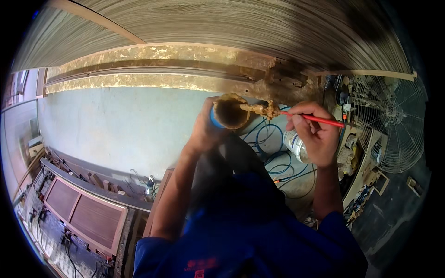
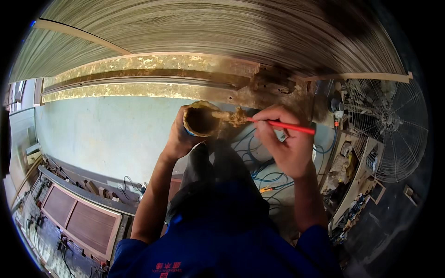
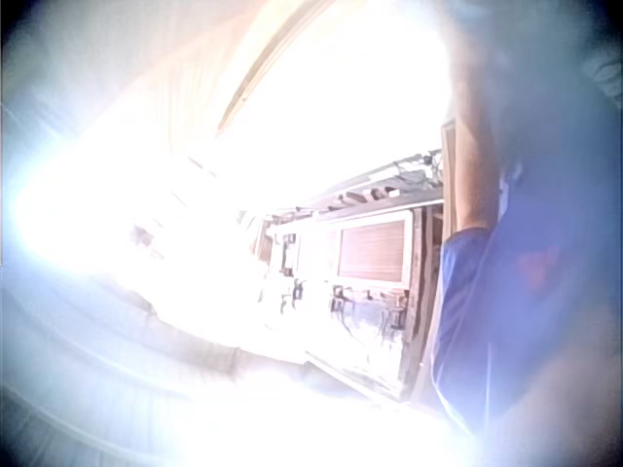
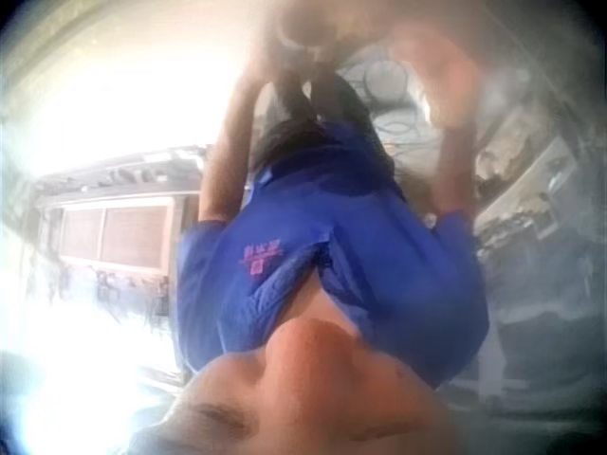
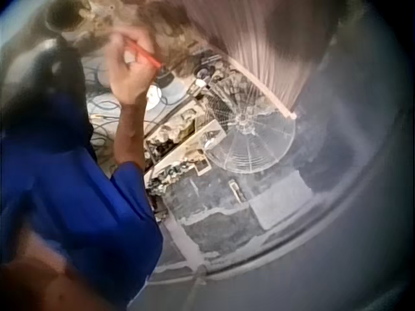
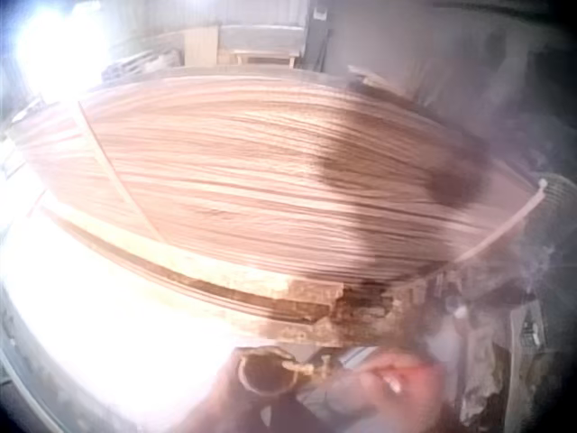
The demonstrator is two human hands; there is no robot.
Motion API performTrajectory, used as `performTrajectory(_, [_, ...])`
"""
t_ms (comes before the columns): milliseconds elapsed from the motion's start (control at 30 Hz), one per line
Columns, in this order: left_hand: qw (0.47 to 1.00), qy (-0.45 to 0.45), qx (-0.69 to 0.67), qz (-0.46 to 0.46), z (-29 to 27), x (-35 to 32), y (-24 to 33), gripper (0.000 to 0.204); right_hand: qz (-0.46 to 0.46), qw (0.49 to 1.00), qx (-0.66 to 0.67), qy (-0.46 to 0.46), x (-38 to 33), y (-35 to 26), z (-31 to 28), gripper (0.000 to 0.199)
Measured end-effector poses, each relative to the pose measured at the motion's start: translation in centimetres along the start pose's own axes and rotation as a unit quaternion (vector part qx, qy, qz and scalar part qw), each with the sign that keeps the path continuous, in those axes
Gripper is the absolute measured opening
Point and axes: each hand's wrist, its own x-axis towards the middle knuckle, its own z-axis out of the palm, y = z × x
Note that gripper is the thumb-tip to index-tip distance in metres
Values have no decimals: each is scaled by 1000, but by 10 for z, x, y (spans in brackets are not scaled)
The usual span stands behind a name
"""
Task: The person assembles wooden furniture components in a workshop. They apply glue to the edges of wooden strips using a brush, align them with larger panels, and secure the joints using a hammer. The process involves repetitive handling of multiple wooden pieces and tools.
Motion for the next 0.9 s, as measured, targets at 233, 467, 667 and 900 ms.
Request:
performTrajectory(233, [999,-1,-24,-39,22,22,-7,73,13,996,91,18,20,34,-52,12])
performTrajectory(467, [991,-12,-106,-80,39,35,-14,77,-11,997,53,-53,33,42,-69,14])
performTrajectory(667, [983,-26,-166,-78,31,41,-27,74,-40,997,52,-34,40,35,-73,16])
performTrajectory(900, [978,-2,-189,-87,8,40,-35,81,-2,999,24,35,48,34,-51,13])
